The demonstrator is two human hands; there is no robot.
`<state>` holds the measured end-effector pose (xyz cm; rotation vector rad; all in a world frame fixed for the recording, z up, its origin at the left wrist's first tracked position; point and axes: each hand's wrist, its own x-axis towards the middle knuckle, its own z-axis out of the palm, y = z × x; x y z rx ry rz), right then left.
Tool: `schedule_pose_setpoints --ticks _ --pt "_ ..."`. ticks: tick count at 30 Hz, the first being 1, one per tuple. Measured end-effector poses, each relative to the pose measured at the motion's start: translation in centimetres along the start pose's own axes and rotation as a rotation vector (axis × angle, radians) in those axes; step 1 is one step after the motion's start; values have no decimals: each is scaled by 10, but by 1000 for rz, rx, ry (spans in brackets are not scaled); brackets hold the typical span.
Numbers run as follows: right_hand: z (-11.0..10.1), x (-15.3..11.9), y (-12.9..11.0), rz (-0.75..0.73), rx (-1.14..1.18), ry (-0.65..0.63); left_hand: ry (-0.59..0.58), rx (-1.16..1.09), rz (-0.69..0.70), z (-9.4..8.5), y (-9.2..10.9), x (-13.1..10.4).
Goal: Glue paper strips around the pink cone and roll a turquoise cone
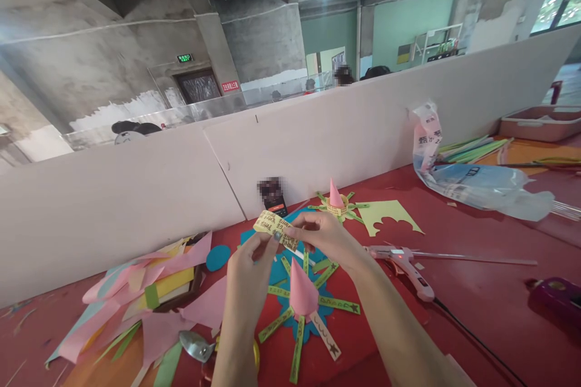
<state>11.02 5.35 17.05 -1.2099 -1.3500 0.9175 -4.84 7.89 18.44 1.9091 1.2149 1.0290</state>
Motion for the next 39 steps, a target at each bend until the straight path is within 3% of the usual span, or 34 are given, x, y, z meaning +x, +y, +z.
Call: schedule_pose_setpoints --ticks 7,21,33,39 --pt "0 0 1 -2 -11 17 -63 8 4 2 -4 0" --pt "4 0 -6 -6 -5 56 21 -9 -1 4 -1 0" --pt "3 2 -6 3 -29 98 -57 16 2 4 -9 6" --pt "4 2 -3 -13 -42 69 17 3 14 5 -13 8"
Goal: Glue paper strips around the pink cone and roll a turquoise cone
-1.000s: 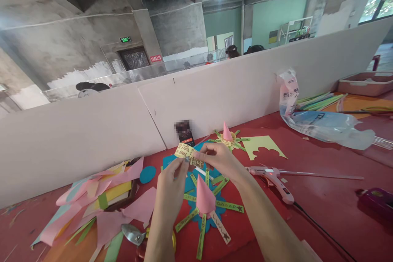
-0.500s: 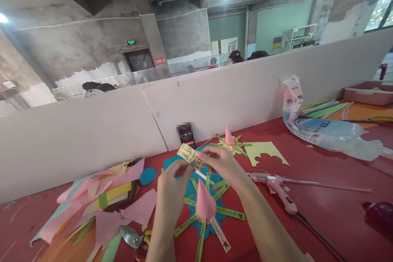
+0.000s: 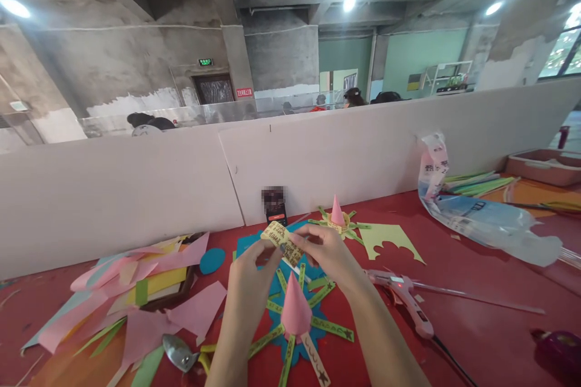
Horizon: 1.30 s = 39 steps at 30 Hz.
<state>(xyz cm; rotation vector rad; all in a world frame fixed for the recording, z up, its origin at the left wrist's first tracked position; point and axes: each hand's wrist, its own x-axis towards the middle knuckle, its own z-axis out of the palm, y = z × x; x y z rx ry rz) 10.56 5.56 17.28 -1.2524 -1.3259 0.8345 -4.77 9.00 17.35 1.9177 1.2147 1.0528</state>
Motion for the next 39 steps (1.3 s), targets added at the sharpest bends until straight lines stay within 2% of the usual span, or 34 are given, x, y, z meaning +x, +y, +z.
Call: schedule_pose_setpoints --ticks 13,21,31,39 --pt "3 2 3 -23 -23 24 -33 -43 -5 0 1 -2" --pt "6 1 -2 30 -30 40 -22 -50 -6 -1 0 -3" --pt "5 2 1 -4 -20 5 19 -37 12 -1 0 -2" --pt "7 2 1 -33 -9 18 -10 -59 -5 -1 -1 -1"
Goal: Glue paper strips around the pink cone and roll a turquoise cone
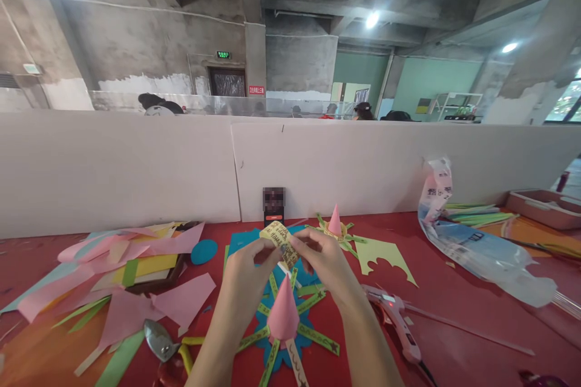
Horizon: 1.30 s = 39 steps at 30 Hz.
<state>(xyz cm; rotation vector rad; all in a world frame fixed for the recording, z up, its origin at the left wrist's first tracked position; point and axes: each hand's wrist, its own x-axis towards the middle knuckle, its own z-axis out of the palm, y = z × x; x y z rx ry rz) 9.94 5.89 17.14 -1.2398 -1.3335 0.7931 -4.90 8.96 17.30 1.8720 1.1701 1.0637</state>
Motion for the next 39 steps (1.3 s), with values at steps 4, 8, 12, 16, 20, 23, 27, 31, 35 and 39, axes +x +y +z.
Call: schedule_pose_setpoints --ticks 4,8,12,16,20,23,27,31,35,39 --pt "1 0 0 0 -1 -7 -8 -8 0 0 1 -1" --pt "0 0 1 8 1 -12 9 0 3 -1 2 -1" --pt "-4 -1 2 20 -6 -18 20 -25 -17 -1 -2 1" --pt "-4 -1 1 2 -9 -5 -31 -69 -33 0 -5 4" --pt "-3 -2 -1 17 -12 -22 -51 -123 -56 0 -7 6" --pt "-2 -2 -1 36 -23 -62 -21 -196 -69 0 -8 7" --pt "-2 -1 2 29 -24 -61 6 -206 -77 1 -10 8" --pt "-2 -1 3 34 -25 -52 -35 -193 -68 0 -8 8" --pt "-3 -2 0 24 -5 -73 -161 -355 -101 -3 -2 6" --pt "-4 -3 -3 21 68 -110 -204 -527 -129 -5 3 6"
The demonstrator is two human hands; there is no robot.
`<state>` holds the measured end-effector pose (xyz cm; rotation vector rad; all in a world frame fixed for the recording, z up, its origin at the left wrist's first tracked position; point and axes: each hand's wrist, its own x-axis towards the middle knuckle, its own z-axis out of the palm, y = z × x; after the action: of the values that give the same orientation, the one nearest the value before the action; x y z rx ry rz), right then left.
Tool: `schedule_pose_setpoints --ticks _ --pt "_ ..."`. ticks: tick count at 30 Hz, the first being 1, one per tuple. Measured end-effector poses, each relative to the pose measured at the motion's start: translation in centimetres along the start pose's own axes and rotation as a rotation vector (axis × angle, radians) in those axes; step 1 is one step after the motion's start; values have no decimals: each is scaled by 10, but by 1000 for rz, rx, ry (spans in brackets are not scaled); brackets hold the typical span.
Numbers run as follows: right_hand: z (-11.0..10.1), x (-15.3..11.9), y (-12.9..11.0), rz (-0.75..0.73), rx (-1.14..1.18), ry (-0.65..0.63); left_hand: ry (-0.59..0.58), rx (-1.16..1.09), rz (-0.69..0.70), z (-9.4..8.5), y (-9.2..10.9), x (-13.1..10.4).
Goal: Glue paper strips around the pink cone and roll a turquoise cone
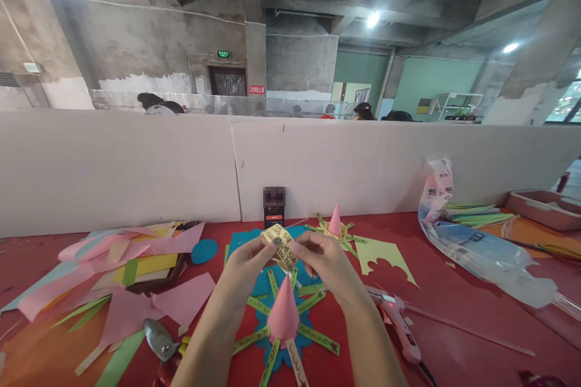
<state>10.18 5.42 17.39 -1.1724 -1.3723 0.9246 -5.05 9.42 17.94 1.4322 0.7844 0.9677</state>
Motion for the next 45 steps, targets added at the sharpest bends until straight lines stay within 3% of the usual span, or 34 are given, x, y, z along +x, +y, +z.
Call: schedule_pose_setpoints --ticks 4,6,10,12,16,19,24,30,41,45 --pt "0 0 0 -21 67 -27 -15 32 12 0 -2 1" --pt "0 0 1 -24 59 7 106 222 39 0 -4 0" --pt "-1 1 2 -3 -10 121 481 578 216 3 -2 -7" --pt "-1 2 3 5 -35 145 545 624 360 5 2 -12" --pt "0 5 7 9 -22 145 460 713 583 12 6 -17" --pt "0 5 8 3 -5 147 324 800 623 16 0 -15" --pt "-1 3 4 -40 -4 155 258 826 484 17 -9 -10" --pt "0 0 1 -44 13 164 236 739 355 15 -7 -10" --pt "0 -2 0 -66 1 158 212 641 370 15 1 -13" --pt "0 -2 0 -63 -2 178 183 580 317 16 4 -14"
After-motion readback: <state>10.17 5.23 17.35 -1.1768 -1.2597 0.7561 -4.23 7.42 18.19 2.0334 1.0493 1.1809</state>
